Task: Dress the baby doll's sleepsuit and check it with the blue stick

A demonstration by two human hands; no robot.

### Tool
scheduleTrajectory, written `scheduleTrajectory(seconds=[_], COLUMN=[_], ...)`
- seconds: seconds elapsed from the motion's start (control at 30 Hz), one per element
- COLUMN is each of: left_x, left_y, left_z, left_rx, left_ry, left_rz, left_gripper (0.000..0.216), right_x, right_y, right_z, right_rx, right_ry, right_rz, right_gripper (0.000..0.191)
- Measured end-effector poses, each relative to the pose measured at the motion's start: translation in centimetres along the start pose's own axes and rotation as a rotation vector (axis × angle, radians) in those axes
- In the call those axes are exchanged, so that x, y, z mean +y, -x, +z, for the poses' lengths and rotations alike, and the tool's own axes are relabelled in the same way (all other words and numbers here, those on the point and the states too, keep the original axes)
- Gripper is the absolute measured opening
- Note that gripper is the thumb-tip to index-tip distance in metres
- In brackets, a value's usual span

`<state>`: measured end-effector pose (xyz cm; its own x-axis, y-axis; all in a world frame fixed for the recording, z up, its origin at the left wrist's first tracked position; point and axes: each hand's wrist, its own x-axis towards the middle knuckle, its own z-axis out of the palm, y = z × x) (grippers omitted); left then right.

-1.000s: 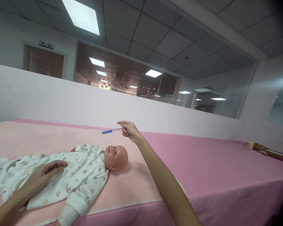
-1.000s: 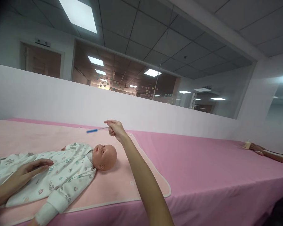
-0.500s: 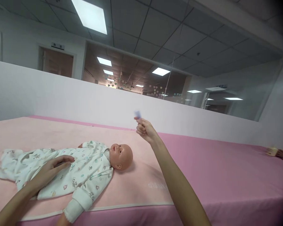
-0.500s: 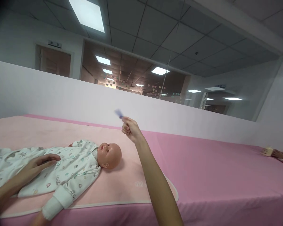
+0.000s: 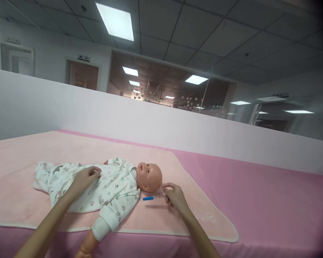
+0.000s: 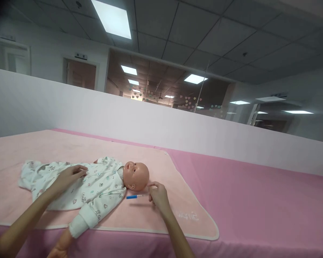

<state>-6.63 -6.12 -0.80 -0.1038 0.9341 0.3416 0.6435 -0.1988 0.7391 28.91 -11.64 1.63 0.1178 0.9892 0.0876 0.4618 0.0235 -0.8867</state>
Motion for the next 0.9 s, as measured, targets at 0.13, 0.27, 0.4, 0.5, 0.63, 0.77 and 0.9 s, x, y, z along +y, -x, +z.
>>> scheduleTrajectory(seconds=[0.13,0.27,0.4,0.5,0.63,0.77,0.9], left_x=[5.3,7.9,7.0,6.3,6.1,5.9,5.5], left_y=[-0.8,-0.5,0.2,0.6,0.8,0.7,0.6], left_z=[2.8,6.9,8.9,8.9,8.7,9.0,9.2], left_rx=[0.231,0.255,0.273,0.322,0.362,0.374,0.375], left_ry=[-0.235,-0.4,-0.409,-0.418,-0.397,-0.35,-0.301], left_rz=[0.144,0.439,0.57,0.635,0.686,0.7,0.685], left_gripper=[0.032,0.025,0.022,0.019,0.017,0.014,0.012], right_x=[3.2,2.8,2.9,3.9,4.6,3.5,0.6], right_y=[-0.9,-1.1,-1.8,-2.7,-3.1,-2.5,-2.4], right_z=[1.2,1.9,2.8,3.4,3.3,2.6,4.5], right_rx=[0.102,0.234,0.296,0.329,0.37,0.517,0.721], right_ry=[0.388,0.756,0.975,1.06,1.126,1.082,0.785], right_rz=[-0.029,-0.124,-0.165,-0.175,-0.214,-0.267,-0.595], right_gripper=[0.031,0.041,0.048,0.046,0.047,0.04,0.031])
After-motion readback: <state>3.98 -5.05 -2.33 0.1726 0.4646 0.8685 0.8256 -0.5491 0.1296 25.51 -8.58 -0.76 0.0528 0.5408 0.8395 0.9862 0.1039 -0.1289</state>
